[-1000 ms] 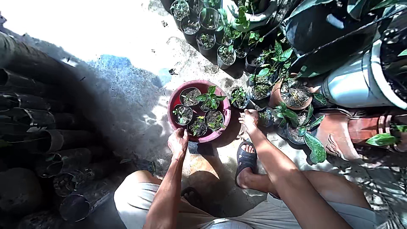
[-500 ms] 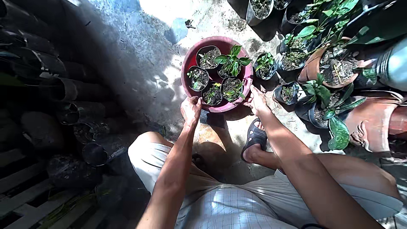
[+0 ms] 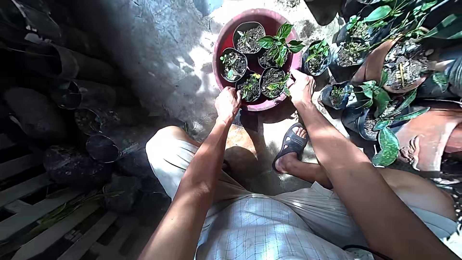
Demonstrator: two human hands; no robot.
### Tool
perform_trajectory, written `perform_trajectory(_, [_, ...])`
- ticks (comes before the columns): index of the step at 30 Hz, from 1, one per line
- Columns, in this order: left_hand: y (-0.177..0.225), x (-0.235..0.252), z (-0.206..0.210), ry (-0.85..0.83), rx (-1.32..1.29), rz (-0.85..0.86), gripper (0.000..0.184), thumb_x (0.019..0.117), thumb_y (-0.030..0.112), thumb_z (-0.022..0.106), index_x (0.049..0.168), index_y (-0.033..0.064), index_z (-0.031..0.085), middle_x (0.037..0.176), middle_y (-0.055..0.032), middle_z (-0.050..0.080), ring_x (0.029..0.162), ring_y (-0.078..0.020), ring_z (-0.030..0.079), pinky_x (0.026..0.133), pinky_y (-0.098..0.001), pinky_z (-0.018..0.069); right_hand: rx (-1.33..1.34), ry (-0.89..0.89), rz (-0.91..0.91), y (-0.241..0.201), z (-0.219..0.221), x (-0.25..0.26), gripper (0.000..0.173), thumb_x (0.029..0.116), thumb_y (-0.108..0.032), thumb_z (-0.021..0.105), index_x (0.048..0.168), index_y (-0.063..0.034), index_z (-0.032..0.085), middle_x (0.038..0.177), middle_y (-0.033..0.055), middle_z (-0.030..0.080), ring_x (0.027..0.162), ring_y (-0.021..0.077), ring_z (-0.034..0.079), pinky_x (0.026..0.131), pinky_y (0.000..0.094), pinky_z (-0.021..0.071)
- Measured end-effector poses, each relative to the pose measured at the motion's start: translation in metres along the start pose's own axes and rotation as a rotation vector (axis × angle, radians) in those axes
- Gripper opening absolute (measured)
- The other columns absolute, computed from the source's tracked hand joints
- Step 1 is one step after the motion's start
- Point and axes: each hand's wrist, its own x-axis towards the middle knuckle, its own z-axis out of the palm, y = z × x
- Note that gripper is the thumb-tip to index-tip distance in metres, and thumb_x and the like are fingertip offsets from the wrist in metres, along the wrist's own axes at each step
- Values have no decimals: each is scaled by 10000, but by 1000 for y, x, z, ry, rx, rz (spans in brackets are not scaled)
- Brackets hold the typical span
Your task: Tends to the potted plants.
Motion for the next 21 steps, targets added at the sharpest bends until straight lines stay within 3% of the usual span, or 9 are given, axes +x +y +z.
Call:
perform_trajectory(3, [2, 6, 1, -24, 36, -16, 469, 1083, 420, 393, 1104, 84, 719, 1254, -104, 696, 1135, -314, 683, 904, -579, 547, -161, -152, 88, -14, -5, 9, 324, 1022, -284, 495, 1232, -187, 723, 1155, 165, 738, 1101, 392, 689, 877, 629, 509])
perform_trajectory(6, [9, 11, -3, -69, 65, -51, 471, 1090, 402, 361, 1180, 93, 704, 1283, -111, 685, 1161, -329, 676, 891, -595, 548, -220, -223, 133, -21, -6, 16, 323, 1011, -286, 548, 1254, -153, 712, 1191, 202, 716, 1147, 412, 663, 912, 622, 501])
perform_trajectory(9, [14, 9, -6, -104, 83, -100, 463, 1096, 397, 341, 1217, 107, 681, 1250, -129, 696, 1159, -348, 676, 878, -608, 545, -198, -227, 106, -24, -8, 11, 309, 987, -219, 549, 1231, -151, 724, 1185, 198, 720, 1143, 407, 667, 909, 625, 504])
perform_trajectory(13, [15, 11, -7, -107, 39, -155, 383, 1054, 344, 406, 1175, 117, 690, 1169, -165, 721, 1134, -371, 685, 861, -634, 535, -140, -227, 67, -27, -12, 11, 332, 953, -146, 551, 1228, -160, 736, 1192, 180, 723, 1143, 407, 666, 909, 626, 505])
perform_trajectory(16, [10, 11, -8, -123, -2, -119, 365, 1042, 343, 438, 1145, 110, 699, 1153, -166, 720, 1127, -370, 685, 855, -632, 538, -98, -251, 99, -25, -12, 13, 398, 919, -135, 589, 1282, -228, 723, 1236, 141, 715, 1178, 371, 653, 940, 619, 494])
perform_trajectory(19, [5, 12, -9, -115, -22, -76, 339, 1015, 334, 501, 1136, 107, 721, 1241, -126, 706, 1155, -346, 676, 882, -627, 540, -148, -279, 58, -29, -18, 15, 362, 937, -149, 584, 1275, -169, 715, 1214, 199, 706, 1159, 414, 652, 909, 635, 495])
perform_trajectory(21, [2, 13, -8, -110, -49, -51, 355, 1011, 314, 511, 1243, 140, 716, 1369, -85, 662, 1218, -326, 652, 943, -622, 526, -169, -281, 21, -32, -20, 15, 294, 957, -154, 580, 1210, -87, 714, 1180, 250, 698, 1141, 447, 651, 900, 651, 486])
